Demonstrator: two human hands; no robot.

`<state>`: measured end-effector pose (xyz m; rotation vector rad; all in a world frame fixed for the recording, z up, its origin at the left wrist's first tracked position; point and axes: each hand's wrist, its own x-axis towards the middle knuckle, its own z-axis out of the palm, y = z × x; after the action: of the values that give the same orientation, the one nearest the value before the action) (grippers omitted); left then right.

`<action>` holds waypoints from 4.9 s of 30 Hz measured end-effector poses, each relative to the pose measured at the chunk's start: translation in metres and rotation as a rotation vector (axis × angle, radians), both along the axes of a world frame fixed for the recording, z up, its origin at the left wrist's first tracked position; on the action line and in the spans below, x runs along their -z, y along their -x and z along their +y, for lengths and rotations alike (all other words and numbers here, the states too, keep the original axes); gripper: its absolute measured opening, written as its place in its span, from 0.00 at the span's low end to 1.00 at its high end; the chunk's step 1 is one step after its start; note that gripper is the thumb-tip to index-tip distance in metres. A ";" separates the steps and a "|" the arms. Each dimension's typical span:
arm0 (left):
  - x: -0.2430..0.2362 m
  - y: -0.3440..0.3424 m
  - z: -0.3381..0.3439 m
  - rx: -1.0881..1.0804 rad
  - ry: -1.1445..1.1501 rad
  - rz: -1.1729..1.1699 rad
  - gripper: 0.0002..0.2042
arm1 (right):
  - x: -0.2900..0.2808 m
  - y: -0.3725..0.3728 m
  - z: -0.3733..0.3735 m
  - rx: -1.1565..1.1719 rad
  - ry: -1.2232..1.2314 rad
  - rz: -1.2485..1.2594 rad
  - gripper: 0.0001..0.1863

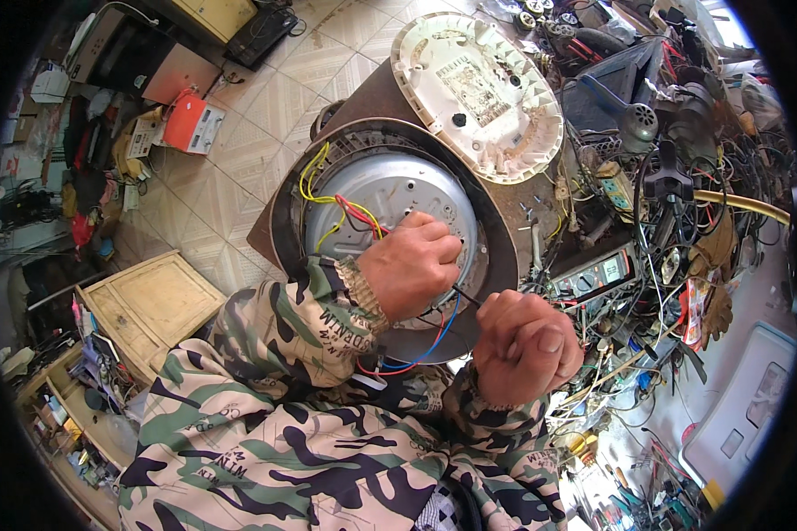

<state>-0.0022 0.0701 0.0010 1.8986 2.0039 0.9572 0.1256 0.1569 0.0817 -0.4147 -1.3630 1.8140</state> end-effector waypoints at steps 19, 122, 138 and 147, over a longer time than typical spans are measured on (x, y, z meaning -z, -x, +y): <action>-0.002 0.004 0.001 0.077 0.013 -0.039 0.05 | 0.004 -0.002 0.009 -0.054 -0.089 -0.006 0.23; -0.085 -0.002 -0.079 -0.189 -0.190 -0.229 0.09 | 0.159 -0.274 0.038 0.371 -0.220 -1.583 0.23; -0.081 -0.081 -0.082 0.287 0.516 -1.559 0.27 | -0.014 -0.171 -0.064 0.033 -0.292 -0.679 0.08; -0.092 -0.086 -0.106 0.012 0.618 -1.437 0.19 | -0.001 -0.123 -0.090 -0.028 -0.351 -0.640 0.13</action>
<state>0.0838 -0.0362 0.0933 0.4905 1.1128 1.0221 0.2483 0.0670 0.0824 -0.8300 -2.0848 1.4676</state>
